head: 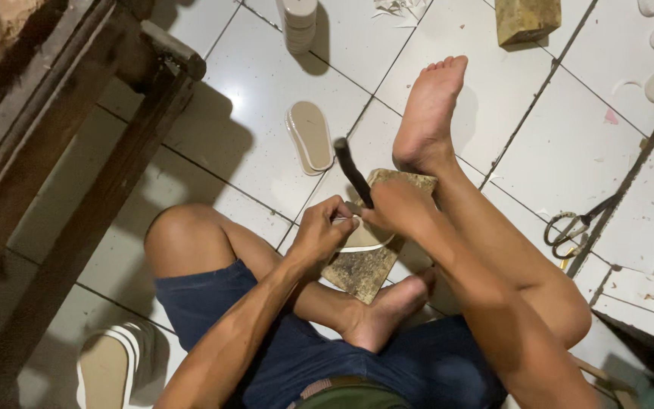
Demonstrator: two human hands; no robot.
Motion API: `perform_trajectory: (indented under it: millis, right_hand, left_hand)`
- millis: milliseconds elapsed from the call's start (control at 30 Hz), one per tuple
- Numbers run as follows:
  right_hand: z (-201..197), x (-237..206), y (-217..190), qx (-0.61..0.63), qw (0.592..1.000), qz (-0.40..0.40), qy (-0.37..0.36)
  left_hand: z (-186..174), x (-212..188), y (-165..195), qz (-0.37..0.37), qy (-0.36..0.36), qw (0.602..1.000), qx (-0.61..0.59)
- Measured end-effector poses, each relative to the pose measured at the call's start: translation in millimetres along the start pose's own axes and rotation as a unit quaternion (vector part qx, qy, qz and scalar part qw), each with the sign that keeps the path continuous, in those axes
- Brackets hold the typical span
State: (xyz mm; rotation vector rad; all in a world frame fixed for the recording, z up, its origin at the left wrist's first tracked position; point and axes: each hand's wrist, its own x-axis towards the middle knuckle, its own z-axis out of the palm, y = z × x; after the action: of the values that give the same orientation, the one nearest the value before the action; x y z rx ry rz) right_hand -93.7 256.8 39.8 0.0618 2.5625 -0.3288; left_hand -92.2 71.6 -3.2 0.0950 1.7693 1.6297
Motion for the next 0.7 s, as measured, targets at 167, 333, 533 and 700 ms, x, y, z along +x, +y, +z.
perform_trajectory:
  millis: [167, 333, 533, 700]
  right_hand:
    - [35.2, -61.3, -9.5, 0.052, 0.991, 0.070, 0.097]
    - [43.6, -56.9, 0.8, 0.050, 0.992, 0.049, 0.108]
    - [58.1, -73.4, -5.3, 0.102, 0.978, 0.080, 0.161]
    - [62.1, -75.8, 1.4, 0.067, 0.987, 0.068, 0.133]
  left_hand:
    - [-6.1, -6.5, 0.8, 0.099, 0.059, 0.987, 0.112]
    - [-16.0, -13.9, 12.2, 0.048, -0.071, 0.987, 0.139]
    - [-0.6, -11.0, 6.7, -0.053, -0.023, 0.998, 0.008]
    - [-16.9, -6.3, -6.5, 0.106, -0.074, 0.978, 0.163]
